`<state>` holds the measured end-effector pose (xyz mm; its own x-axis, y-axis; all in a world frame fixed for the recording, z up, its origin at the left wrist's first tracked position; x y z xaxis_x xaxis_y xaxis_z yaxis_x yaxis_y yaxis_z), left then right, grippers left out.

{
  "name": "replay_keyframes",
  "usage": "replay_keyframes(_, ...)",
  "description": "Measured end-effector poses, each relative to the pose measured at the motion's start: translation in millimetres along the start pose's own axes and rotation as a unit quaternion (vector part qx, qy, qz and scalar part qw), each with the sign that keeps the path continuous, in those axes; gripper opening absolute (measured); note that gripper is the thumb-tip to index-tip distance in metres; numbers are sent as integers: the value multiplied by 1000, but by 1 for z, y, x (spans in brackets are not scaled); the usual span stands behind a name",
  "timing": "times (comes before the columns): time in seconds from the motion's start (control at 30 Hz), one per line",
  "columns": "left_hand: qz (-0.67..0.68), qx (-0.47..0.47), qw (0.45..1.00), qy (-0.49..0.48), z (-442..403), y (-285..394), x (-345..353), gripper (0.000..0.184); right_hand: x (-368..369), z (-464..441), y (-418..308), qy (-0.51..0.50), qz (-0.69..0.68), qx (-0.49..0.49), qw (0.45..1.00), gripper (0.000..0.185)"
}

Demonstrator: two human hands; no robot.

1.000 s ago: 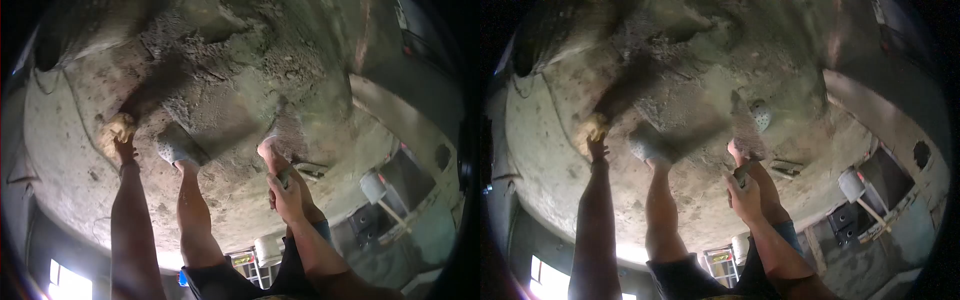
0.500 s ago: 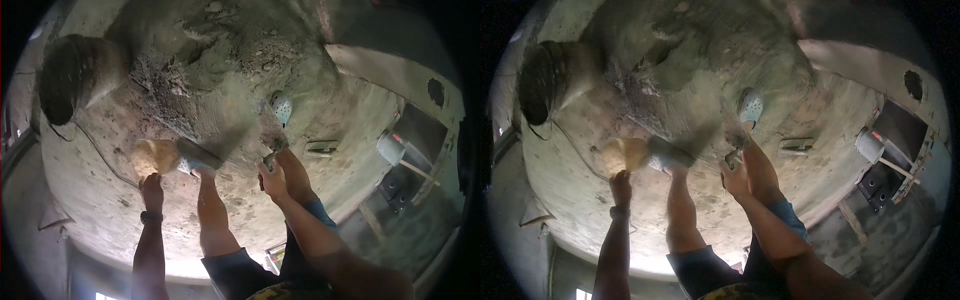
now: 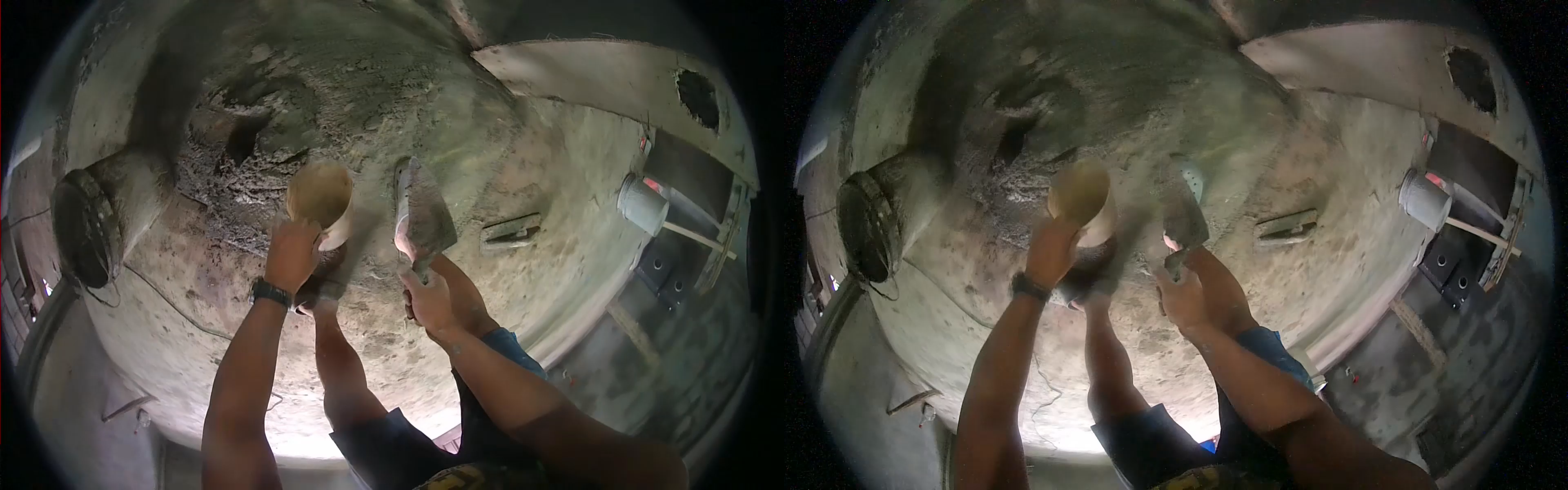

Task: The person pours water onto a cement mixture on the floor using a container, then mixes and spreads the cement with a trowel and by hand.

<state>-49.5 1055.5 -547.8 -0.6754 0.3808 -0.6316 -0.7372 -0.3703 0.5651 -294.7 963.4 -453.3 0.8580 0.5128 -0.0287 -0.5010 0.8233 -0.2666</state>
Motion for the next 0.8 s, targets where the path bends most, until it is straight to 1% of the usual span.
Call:
replay_keyframes(0.03, -2, 3, 1000, -4, -16, 4, -7, 13, -3, 1, -7, 1, -5, 2, 1000, 30)
replay_keyframes(0.1, -30, -5, 999, -22, -45, 12, -21, 14, -8, 1, -18, -44, -25, 26, 998, 29)
replay_keyframes(0.13, -32, -2, 999, -25, -57, 16, -28, 14, -11, -2, -19, -43, -29, 27, 998, 29)
replay_keyframes(0.2, -54, 5, 998, 16, -79, 22, -42, 14, -17, -8, -23, -52, -8, 27, 998, 28)
replay_keyframes(0.27, -54, 11, 998, 8, -96, 24, -53, 14, -24, -11, -30, -55, -14, 31, 998, 29)
replay_keyframes(0.33, -55, 15, 998, 2, -109, 24, -63, 13, -29, -12, -40, -60, -18, 34, 997, 29)
replay_keyframes(0.4, -55, 13, 998, -9, -117, 24, -72, 12, -33, -13, -48, -87, -64, 39, 993, 31)
replay_keyframes(0.63, -79, 33, 996, -30, -132, 38, -93, 14, -44, -19, -56, -101, -73, 49, 991, 32)
replay_keyframes(0.7, -73, 32, 995, -54, -133, 41, -93, 14, -45, -21, -57, -83, -14, 38, 996, 45)
replay_keyframes(0.73, -73, 32, 995, -54, -135, 41, -90, 14, -44, -21, -58, -83, -14, 39, 996, 45)
replay_keyframes(0.8, -70, 40, 995, -58, -136, 43, -85, 14, -40, -19, -62, -89, -73, 55, 992, 31)
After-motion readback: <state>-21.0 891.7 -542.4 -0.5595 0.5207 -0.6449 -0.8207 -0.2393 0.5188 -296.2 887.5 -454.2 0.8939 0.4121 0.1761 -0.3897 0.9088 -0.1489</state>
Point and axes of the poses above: each hand's wrist, its own z-axis away from the middle knuckle, its own x-axis out of the palm, y = z × x, the point moved 1 cm from there along -z, towards the middle knuckle, and after that the axes turned 14 degrees about -y, right-handed, at the moved point
